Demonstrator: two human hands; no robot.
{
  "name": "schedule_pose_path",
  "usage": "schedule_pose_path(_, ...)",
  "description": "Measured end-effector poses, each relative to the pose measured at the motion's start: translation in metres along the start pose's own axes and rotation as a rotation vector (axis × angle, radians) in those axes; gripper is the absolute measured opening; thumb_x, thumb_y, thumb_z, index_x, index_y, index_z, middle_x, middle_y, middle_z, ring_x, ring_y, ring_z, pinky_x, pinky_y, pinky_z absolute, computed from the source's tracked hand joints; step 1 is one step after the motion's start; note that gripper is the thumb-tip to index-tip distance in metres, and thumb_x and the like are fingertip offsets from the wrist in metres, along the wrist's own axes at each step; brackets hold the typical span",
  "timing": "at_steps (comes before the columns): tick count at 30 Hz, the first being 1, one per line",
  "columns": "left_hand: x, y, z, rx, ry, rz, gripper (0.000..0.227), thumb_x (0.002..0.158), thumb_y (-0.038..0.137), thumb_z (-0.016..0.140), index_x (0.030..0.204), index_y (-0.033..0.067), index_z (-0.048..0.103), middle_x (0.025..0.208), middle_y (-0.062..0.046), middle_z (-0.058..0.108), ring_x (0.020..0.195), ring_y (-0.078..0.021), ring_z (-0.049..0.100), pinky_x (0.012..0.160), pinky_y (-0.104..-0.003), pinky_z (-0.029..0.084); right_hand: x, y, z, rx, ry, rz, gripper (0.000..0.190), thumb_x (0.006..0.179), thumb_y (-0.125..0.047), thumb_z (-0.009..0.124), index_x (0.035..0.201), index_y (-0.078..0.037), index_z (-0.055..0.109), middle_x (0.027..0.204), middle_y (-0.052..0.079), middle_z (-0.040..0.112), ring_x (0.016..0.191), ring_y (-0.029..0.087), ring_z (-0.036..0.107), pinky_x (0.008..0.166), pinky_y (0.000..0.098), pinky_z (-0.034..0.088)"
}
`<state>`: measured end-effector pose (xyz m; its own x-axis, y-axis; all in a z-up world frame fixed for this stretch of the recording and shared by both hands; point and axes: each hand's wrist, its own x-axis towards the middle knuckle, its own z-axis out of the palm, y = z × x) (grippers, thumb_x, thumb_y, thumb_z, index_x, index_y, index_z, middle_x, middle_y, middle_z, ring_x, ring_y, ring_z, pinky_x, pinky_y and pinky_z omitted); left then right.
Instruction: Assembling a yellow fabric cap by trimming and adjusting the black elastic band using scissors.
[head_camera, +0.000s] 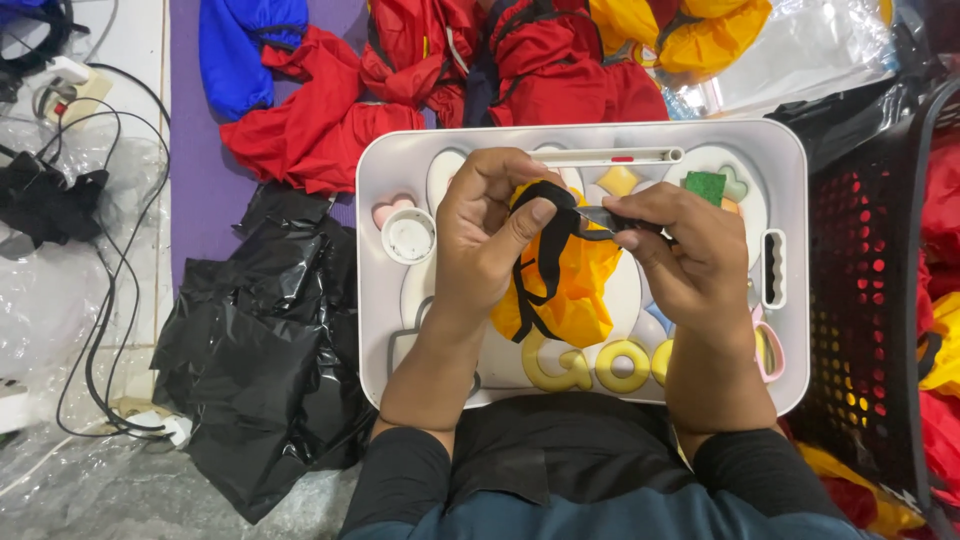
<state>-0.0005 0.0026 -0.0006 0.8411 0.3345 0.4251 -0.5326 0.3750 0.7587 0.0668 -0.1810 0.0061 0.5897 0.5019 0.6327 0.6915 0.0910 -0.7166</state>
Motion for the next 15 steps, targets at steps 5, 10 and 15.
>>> schedule_pose_path(5, -0.0011, -0.0055, -0.0027, 0.109, 0.000, 0.021, 0.007, 0.097, 0.000, 0.067, 0.103, 0.0005, 0.069, 0.097, -0.011, 0.074, 0.091, -0.0136, 0.071, 0.080, -0.025, 0.062, -0.0014, 0.0017, 0.0022, 0.032, -0.008, 0.011, 0.018, 0.095, 0.002, 0.069, 0.108, 0.014, 0.071, 0.082, 0.019, 0.068, 0.061, 0.020, 0.056, 0.060, 0.0331, 0.053)
schedule_pose_path(10, -0.0028, -0.0069, -0.0017, 0.097, 0.029, -0.003, 0.009, 0.098, 0.002, 0.067, 0.105, -0.0015, 0.071, 0.094, -0.013, 0.073, 0.088, -0.0153, 0.071, 0.078, -0.027, 0.063, -0.0007, -0.0014, 0.0037, 0.004, -0.042, 0.024, 0.025, 0.095, -0.004, 0.069, 0.115, 0.012, 0.070, 0.084, 0.017, 0.069, 0.063, 0.019, 0.057, 0.062, 0.0329, 0.051)
schedule_pose_path(15, -0.0036, -0.0074, -0.0036, 0.138, 0.037, -0.030, 0.020, 0.088, -0.002, 0.078, 0.105, -0.0042, 0.071, 0.092, -0.013, 0.074, 0.087, -0.0135, 0.072, 0.076, -0.026, 0.064, 0.0004, -0.0010, 0.0062, 0.048, -0.068, 0.062, 0.028, 0.099, -0.008, 0.062, 0.118, 0.012, 0.067, 0.081, 0.015, 0.069, 0.062, 0.017, 0.058, 0.062, 0.0308, 0.048)
